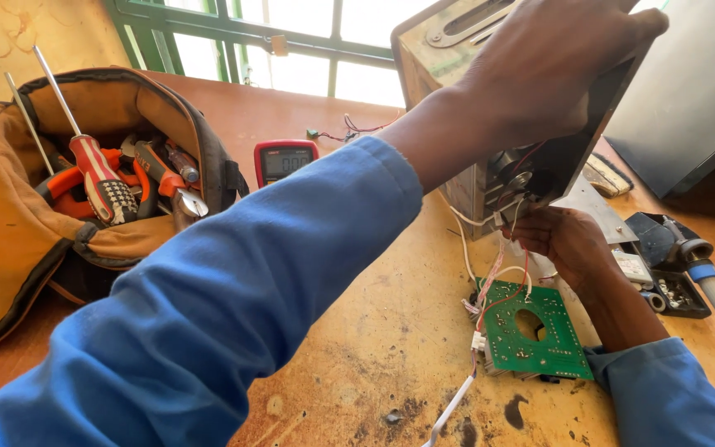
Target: The person uses a digital multimeter to test a circuit board, then inspects a separate electronic component, and finally operates an ultrasonic cleaner by pressing its buttons.
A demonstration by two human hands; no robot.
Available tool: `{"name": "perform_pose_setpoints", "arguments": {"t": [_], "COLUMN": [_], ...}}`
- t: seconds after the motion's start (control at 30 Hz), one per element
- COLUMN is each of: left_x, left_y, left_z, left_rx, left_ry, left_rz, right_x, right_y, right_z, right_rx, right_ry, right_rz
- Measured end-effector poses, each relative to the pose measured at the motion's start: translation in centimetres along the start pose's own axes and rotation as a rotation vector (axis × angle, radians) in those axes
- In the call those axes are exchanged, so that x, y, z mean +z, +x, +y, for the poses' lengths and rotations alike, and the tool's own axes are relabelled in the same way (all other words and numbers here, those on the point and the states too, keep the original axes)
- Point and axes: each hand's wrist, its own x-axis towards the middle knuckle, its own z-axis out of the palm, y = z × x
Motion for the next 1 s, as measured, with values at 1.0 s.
{"name": "perform_pose_setpoints", "arguments": {"t": [1.0], "left_x": [-6.0], "left_y": [-17.9], "left_z": [0.5], "left_rx": [-0.569], "left_ry": [0.232], "left_rz": [0.028], "right_x": [1.9], "right_y": [-5.9], "right_z": [-6.0], "right_rx": [-0.359], "right_ry": [-0.655], "right_rz": [0.135]}}
